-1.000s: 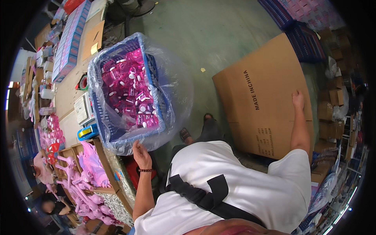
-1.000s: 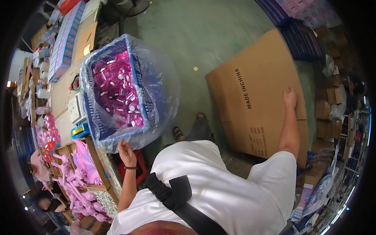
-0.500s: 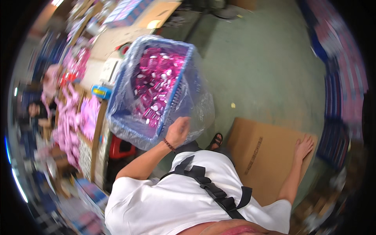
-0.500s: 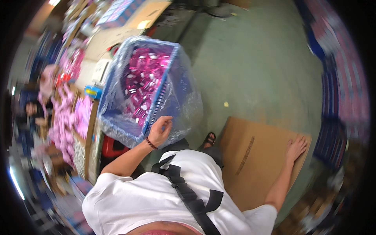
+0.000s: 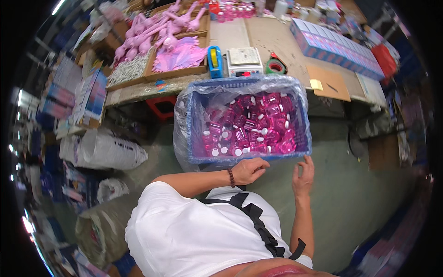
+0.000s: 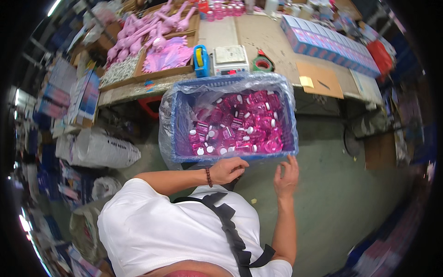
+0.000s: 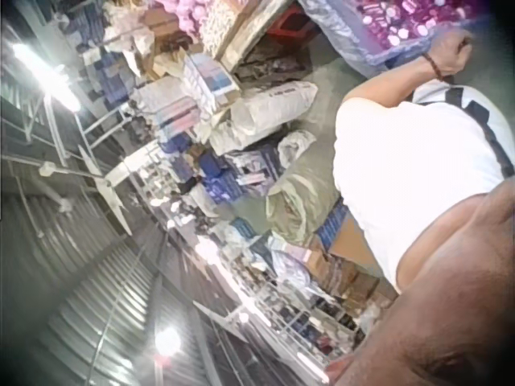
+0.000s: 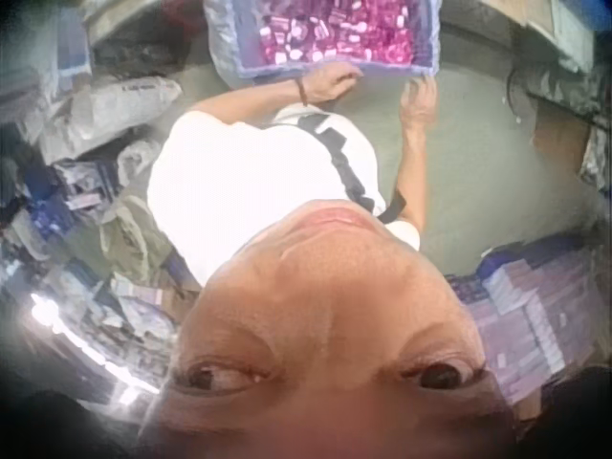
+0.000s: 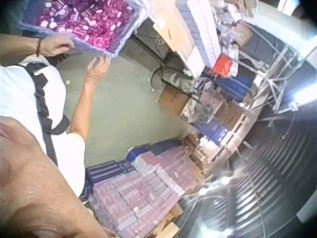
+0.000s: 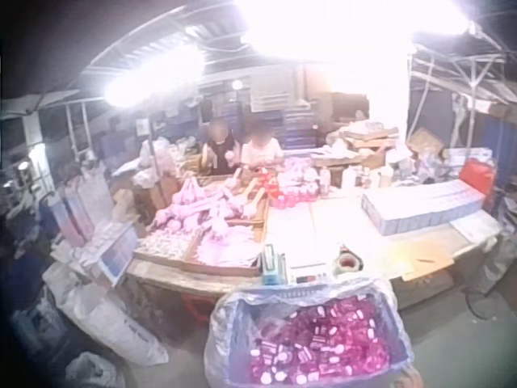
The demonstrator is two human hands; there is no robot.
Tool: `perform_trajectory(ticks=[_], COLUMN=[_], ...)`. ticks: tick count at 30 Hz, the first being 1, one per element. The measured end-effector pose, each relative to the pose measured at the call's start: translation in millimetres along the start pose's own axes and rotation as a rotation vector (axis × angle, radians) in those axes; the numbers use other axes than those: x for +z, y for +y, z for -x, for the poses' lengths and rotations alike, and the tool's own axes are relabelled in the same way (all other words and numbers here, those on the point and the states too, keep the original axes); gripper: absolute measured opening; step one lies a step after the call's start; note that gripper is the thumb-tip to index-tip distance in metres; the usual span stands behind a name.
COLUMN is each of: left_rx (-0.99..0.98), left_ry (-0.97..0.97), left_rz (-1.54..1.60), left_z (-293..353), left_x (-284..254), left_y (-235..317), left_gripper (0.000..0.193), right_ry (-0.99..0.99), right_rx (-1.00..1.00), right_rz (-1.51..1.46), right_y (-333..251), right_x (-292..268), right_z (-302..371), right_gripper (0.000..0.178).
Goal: The person assembles a flat cardboard box by folding its flaps and securing them with tape. They use a utility knife to cut tape and a tape dispenser to apply it, then place the finished box into a blue crate.
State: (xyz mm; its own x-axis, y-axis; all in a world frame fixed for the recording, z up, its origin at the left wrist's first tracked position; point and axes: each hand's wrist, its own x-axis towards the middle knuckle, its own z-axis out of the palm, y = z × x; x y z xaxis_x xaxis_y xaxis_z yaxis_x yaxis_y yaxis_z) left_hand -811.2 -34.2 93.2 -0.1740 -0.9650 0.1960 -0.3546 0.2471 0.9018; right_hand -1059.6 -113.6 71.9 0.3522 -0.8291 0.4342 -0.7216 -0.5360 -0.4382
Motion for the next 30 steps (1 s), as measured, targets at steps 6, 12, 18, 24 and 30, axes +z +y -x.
perform_trajectory(ticks=[6,12,18,24,30], left_rx=[-0.070,-0.417,-0.768,-1.463,-2.796], left_ry=[0.376,0.896,1.361,1.693,1.466], left_rz=[-0.111,-0.260,-0.435,-1.191,-0.486], left_z=[-19,28,66,199,352], left_x=[-28,-19,84,237,426], left_y=[5,11,61,136,270], left_gripper=[0.021,0.021,0.024,0.036,0.055], right_ry=[-0.340,-0.914,-1.063,-1.017,-1.060], right_rx=[-0.289,-0.552,-0.888,-1.090,-1.032], right_rz=[-0.203,-0.282,-0.296,-0.385,-0.342], right_y=[-16,-11,18,27,36], right_x=[30,61,77,93,98], right_z=[-71,-84,-88,-90,-91], right_gripper=[0.029,0.050,0.053,0.049,0.049])
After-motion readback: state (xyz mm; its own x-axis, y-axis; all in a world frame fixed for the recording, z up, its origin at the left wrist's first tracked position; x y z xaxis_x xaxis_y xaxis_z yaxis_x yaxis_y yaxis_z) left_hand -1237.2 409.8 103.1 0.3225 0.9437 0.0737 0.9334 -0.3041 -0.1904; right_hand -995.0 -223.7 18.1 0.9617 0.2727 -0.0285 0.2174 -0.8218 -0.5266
